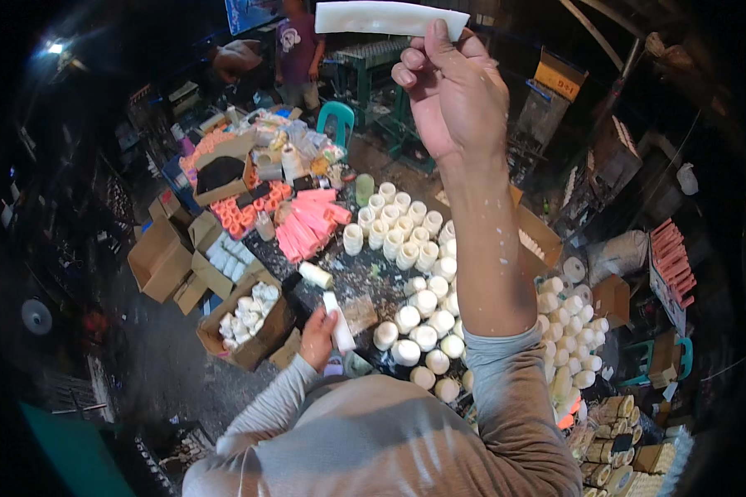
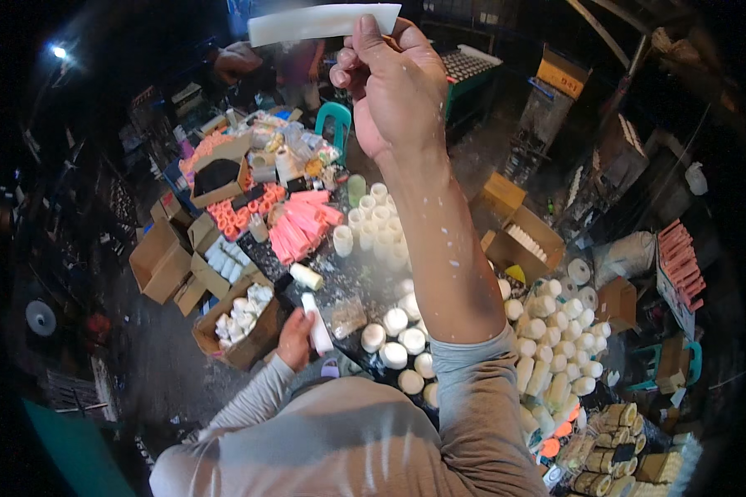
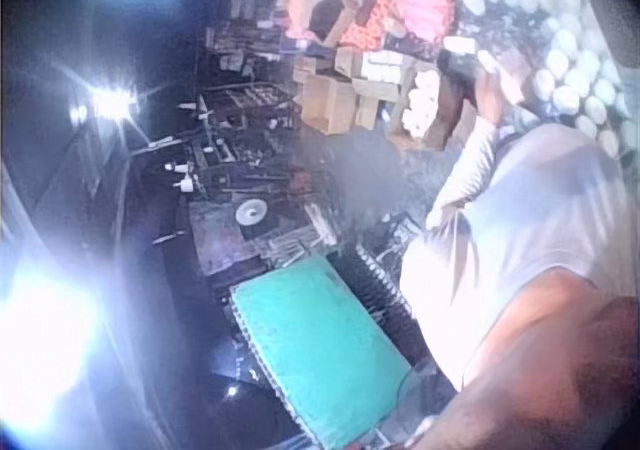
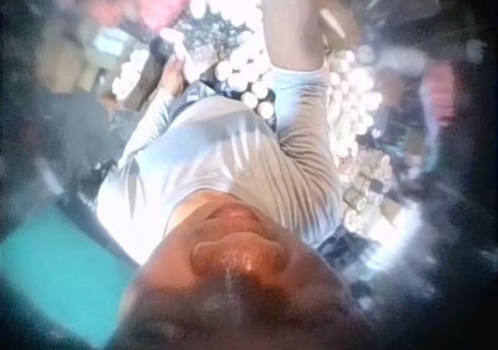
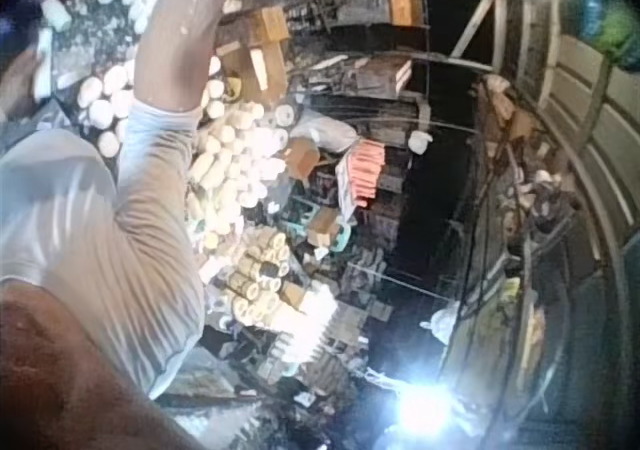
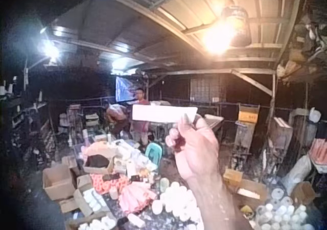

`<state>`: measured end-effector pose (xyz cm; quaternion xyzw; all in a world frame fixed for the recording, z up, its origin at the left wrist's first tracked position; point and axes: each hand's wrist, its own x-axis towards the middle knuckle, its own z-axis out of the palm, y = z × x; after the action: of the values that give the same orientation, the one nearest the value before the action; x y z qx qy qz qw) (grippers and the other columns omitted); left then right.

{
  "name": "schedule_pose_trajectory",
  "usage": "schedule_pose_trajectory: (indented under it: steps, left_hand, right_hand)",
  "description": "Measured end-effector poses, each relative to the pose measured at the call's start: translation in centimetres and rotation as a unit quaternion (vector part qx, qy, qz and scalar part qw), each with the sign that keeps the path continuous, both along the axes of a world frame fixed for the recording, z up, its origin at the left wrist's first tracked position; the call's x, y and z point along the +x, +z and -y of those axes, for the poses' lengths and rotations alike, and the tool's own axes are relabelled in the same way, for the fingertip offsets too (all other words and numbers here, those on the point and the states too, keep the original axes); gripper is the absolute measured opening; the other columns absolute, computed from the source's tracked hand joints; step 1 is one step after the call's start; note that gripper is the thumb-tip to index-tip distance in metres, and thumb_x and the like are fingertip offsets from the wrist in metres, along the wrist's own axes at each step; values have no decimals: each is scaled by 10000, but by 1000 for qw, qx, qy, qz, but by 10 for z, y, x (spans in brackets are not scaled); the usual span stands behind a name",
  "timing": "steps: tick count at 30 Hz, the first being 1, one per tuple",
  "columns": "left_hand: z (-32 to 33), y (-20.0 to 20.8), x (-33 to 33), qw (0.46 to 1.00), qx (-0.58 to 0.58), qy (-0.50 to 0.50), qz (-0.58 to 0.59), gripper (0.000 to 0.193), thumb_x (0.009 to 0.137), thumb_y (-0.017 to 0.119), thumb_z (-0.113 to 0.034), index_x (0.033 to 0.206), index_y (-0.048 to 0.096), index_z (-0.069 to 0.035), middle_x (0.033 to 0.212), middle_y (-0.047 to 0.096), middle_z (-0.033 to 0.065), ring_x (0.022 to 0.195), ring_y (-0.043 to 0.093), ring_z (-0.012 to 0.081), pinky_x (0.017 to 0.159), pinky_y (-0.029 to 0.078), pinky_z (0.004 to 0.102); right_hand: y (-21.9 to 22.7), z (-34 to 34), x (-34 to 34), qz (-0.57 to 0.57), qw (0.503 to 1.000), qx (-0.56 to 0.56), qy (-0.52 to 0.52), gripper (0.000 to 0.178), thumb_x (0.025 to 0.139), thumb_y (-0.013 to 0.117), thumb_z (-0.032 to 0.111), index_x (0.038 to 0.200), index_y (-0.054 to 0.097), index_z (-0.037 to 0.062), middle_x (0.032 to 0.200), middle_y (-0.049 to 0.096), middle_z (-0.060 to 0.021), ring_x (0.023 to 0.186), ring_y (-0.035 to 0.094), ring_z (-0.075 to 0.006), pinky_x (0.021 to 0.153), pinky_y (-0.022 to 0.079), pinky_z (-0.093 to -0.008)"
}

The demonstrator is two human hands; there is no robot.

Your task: The person assembles white cylindrical candle bodies by inserting wicks and securing them with a small wooden block. They repeatedly pick up candle bodies, insert wicks, and place finished units on the table. The workspace contains many pre-made candle bodies and pink candle components.

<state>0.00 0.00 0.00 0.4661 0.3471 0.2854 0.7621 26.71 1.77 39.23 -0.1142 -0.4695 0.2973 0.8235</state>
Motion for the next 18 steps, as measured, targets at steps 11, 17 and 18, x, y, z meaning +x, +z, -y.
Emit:
schedule_pose_trajectory:
  steps: [11, 17, 18]
  left_hand:
    - [-15, 5, -49, 997, -45, -20, 53, 166, 1040, 670, -170, 1161, 618, -70, 948, 681, -1, 773, 636, 81, 645, 544, 269]
    - [-38, -19, -64, 995, -63, -34, 75, 201, 1035, 671, -172, 1183, 599, -56, 953, 664, 32, 752, 654, 148, 608, 555, 319]
    - [-41, -21, -65, 997, -52, -27, 59, 198, 1032, 672, -164, 1181, 597, -57, 952, 662, 35, 753, 655, 153, 609, 558, 322]
  right_hand:
    - [12, -62, -31, 23, 998, 9, 59, 148, 1038, 668, 185, 1082, 641, 46, 893, 642, -52, 764, 545, -143, 686, 444, -317]
    - [8, -81, -44, 97, 994, 4, -56, 143, 1041, 653, 150, 1105, 640, 23, 911, 675, -58, 852, 638, -166, 749, 522, -354]
    - [3, -85, -43, 124, 987, 37, -90, 141, 1042, 648, 138, 1115, 638, 17, 924, 681, -61, 882, 659, -174, 771, 544, -367]
